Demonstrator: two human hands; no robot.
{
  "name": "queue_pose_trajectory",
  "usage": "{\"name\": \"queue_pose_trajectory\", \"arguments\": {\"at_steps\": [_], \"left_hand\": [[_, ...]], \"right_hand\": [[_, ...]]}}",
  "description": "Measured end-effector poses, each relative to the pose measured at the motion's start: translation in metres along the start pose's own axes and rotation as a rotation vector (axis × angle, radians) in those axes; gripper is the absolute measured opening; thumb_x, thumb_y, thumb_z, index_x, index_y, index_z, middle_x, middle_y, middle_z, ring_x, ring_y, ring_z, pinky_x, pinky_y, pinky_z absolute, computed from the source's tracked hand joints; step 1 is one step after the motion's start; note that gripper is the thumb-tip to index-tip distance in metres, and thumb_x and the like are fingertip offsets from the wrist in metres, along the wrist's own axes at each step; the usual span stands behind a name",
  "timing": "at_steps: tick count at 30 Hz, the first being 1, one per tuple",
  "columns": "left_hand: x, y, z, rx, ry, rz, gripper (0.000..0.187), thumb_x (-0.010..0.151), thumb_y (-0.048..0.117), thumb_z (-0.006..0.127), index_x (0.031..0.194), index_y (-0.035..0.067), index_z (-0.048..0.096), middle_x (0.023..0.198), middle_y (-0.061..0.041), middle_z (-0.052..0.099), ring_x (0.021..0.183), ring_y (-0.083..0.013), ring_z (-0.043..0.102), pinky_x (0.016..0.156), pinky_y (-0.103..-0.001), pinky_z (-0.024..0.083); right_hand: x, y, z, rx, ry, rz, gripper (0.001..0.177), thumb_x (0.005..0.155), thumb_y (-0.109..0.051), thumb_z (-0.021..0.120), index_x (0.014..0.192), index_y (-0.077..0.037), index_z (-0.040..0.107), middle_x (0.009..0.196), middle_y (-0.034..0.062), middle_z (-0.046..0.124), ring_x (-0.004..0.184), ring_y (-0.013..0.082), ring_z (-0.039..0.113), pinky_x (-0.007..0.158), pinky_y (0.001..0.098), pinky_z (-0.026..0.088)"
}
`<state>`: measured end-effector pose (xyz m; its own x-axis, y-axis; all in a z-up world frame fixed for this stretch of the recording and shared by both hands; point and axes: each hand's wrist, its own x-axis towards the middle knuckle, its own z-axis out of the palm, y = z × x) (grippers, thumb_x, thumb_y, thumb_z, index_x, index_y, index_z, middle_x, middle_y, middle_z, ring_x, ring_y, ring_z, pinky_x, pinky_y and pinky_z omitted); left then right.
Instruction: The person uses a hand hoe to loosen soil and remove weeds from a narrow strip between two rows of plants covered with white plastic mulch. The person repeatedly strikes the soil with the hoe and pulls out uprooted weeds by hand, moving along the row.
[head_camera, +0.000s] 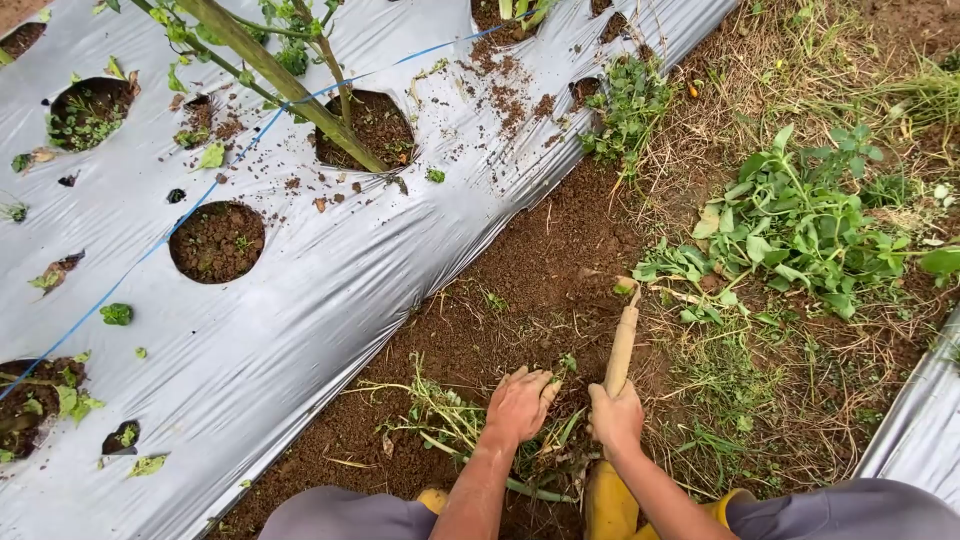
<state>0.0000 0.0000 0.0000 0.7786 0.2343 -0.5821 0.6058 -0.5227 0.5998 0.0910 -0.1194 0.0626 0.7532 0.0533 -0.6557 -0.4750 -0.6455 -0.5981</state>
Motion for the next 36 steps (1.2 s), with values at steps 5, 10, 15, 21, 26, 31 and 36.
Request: {"name": "queue_pose_trajectory", "arguments": {"at_steps": [5,10,15,21,26,31,36], "left_hand": [[0.017,-0.007,0.006,0.058,0.163,0.053,0.031,0.107,0.030,0.045,0.128,0.015,0.063,0.122,-0.009,0.067,0.120,-0.0250,0.059,0.117,-0.045,0.032],[0.038,0.001,0.006,0.026,0.366,0.108,0.031,0.108,0.035,0.048,0.119,0.011,0.064,0.114,-0.009,0.062,0.105,-0.0243,0.056,0.099,-0.043,0.047],[0.044,0.021,0.013,0.129,0.291,0.301,0.051,0.105,0.013,0.039,0.156,0.015,0.039,0.164,-0.009,0.034,0.155,-0.0285,0.024,0.126,-0.049,0.016],[0.094,-0.043,0.092,0.125,0.330,0.484,0.052,0.101,0.022,0.032,0.149,0.012,0.049,0.155,-0.005,0.050,0.144,-0.0119,0.044,0.128,-0.036,0.015],[0.036,0.020,0.028,0.007,0.086,0.165,0.040,0.104,0.024,0.043,0.139,0.016,0.061,0.148,-0.009,0.056,0.140,-0.0271,0.048,0.122,-0.044,0.031],[0.017,0.038,0.020,0.007,-0.013,0.202,0.032,0.105,0.022,0.047,0.076,0.012,0.056,0.085,-0.005,0.064,0.084,-0.0254,0.057,0.082,-0.046,0.051],[0.021,0.046,0.016,0.020,-0.054,0.094,0.027,0.107,0.029,0.052,0.114,0.011,0.071,0.110,-0.012,0.071,0.108,-0.0294,0.063,0.106,-0.050,0.047]], "right_hand": [[0.003,0.020,-0.012,-0.029,-0.095,0.087,0.030,0.100,-0.008,0.057,0.127,0.001,0.048,0.072,0.0110,0.054,0.044,0.0161,0.044,0.032,0.0250,0.039],[-0.031,0.037,-0.030,-0.098,-0.139,0.190,0.030,0.100,-0.008,0.058,0.127,-0.001,0.049,0.072,0.0120,0.054,0.044,0.0171,0.044,0.031,0.0261,0.036],[-0.045,0.048,-0.053,-0.117,-0.237,0.239,0.019,0.098,-0.010,0.060,0.110,-0.005,0.047,0.062,0.0106,0.051,0.042,0.0199,0.042,0.032,0.0311,0.035],[-0.033,0.032,-0.051,-0.061,-0.131,0.131,0.031,0.098,-0.010,0.063,0.125,-0.006,0.049,0.070,0.0109,0.055,0.044,0.0167,0.043,0.034,0.0254,0.038],[0.016,-0.001,-0.047,0.014,0.019,0.091,0.043,0.101,-0.010,0.059,0.139,-0.002,0.041,0.084,0.0166,0.059,0.048,0.0179,0.049,0.036,0.0249,0.043],[0.004,0.015,-0.045,-0.087,-0.080,0.100,0.032,0.101,-0.009,0.058,0.130,-0.003,0.046,0.079,0.0124,0.056,0.046,0.0167,0.048,0.034,0.0243,0.044],[-0.007,0.012,-0.046,0.021,-0.127,0.148,0.034,0.100,-0.009,0.059,0.132,-0.006,0.048,0.071,0.0082,0.052,0.046,0.0149,0.043,0.035,0.0231,0.038]]}}
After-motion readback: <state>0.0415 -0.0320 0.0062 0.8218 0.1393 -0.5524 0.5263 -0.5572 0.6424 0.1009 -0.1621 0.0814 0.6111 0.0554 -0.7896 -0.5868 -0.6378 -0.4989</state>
